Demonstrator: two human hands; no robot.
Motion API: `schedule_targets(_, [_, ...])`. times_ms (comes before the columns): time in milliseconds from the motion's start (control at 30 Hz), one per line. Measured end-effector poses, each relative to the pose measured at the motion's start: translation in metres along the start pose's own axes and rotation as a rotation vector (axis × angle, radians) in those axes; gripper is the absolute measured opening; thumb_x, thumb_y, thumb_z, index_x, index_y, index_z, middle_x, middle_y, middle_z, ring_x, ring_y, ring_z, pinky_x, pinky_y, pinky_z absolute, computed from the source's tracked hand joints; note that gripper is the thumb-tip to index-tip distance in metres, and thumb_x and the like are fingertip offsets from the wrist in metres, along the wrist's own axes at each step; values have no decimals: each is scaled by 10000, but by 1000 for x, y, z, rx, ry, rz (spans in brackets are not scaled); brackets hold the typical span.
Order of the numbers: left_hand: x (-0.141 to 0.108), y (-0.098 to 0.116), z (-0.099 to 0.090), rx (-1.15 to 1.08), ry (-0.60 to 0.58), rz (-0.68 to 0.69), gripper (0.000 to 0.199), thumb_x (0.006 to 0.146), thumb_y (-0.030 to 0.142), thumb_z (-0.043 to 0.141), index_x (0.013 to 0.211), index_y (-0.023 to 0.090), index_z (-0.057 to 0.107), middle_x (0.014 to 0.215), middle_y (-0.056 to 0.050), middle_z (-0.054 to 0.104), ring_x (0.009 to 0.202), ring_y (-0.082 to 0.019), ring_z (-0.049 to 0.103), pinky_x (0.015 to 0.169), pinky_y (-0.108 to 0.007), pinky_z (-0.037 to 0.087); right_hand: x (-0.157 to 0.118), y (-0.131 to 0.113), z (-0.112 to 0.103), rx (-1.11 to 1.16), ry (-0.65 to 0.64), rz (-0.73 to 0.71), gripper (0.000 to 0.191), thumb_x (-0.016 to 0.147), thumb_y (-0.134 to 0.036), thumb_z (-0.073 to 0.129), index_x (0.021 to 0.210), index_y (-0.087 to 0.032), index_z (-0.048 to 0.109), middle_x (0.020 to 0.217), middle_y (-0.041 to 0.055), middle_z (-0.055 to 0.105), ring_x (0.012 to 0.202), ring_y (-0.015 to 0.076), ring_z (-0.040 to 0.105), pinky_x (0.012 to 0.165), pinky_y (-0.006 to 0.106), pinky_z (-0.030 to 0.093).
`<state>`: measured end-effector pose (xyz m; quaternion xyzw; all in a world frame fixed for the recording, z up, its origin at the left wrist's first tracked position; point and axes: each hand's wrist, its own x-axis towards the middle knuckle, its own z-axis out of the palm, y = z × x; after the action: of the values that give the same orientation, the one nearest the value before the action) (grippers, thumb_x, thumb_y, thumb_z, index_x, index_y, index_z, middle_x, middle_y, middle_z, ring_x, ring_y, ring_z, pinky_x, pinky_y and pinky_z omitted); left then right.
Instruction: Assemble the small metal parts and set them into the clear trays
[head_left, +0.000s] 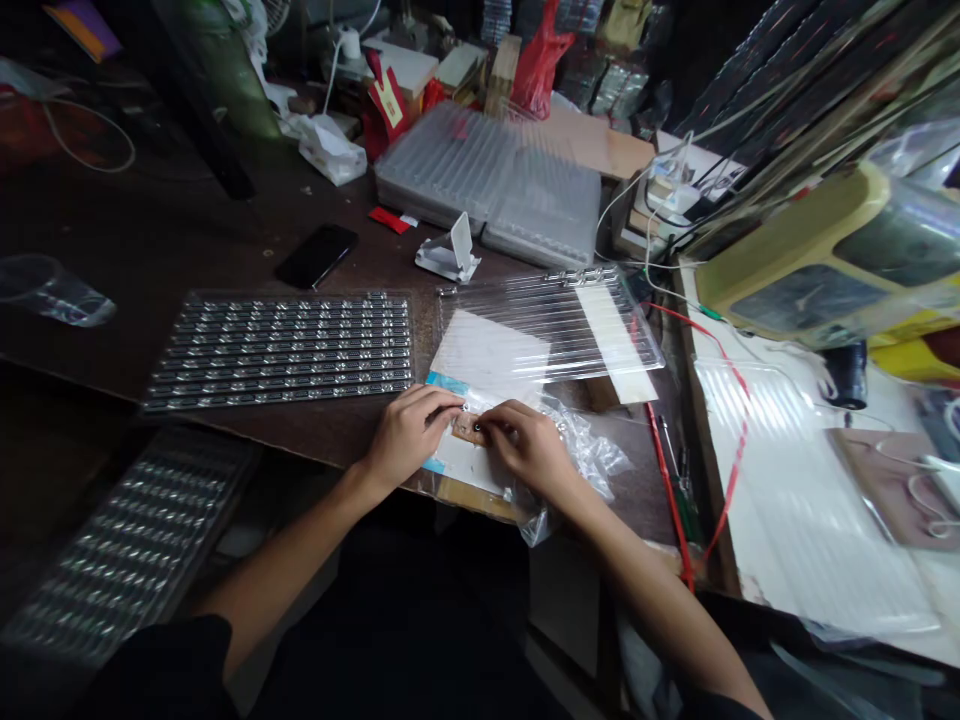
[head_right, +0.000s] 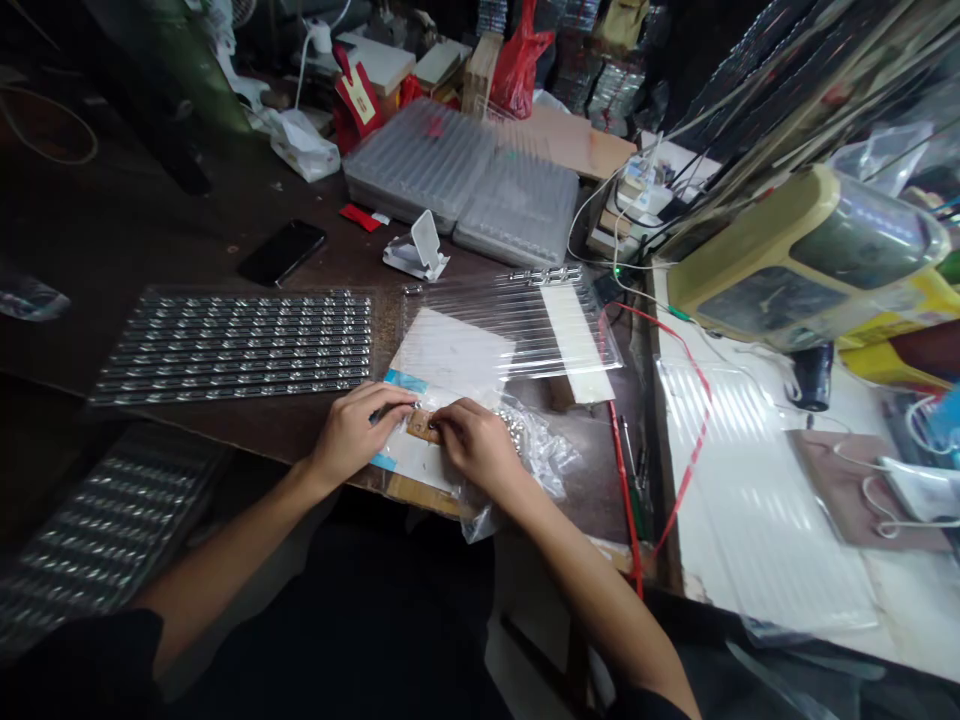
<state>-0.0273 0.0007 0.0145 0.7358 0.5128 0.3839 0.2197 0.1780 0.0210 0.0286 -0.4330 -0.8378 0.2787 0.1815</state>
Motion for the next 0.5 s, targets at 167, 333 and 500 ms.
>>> schedule_targets(167, [-13,-1,-7,136,-104,8,167,894,336,597,1021,313,703,1049,-12,743,976,-276,670,857,-442,491,-11,-18,4,-256,-33,-96,175,940,-173,542,1052,-207,671,1016,68,687,915,187,627,779,284,513])
schedule_targets(333, [-6,-8,4,55,65,-18,377,783,464,550,1106,652,600,930,122,740,871,-359,687,794,-579,501,-13,-29,-11,-631,-120,-222,329,1008,-207,348,1070,-297,659,1064,-29,712,874,116,636,639,215,481])
schedule_targets(500, [9,19,21,-31,245,-26,437,682,447,553,1040,690,617,818,46,740,779,-414,677,734,-652,497,-24,-19,-47,-475,-151,-184,328,981,-277,333,1138,-339,614,1139,-60,716,921,73,659,672,175,461])
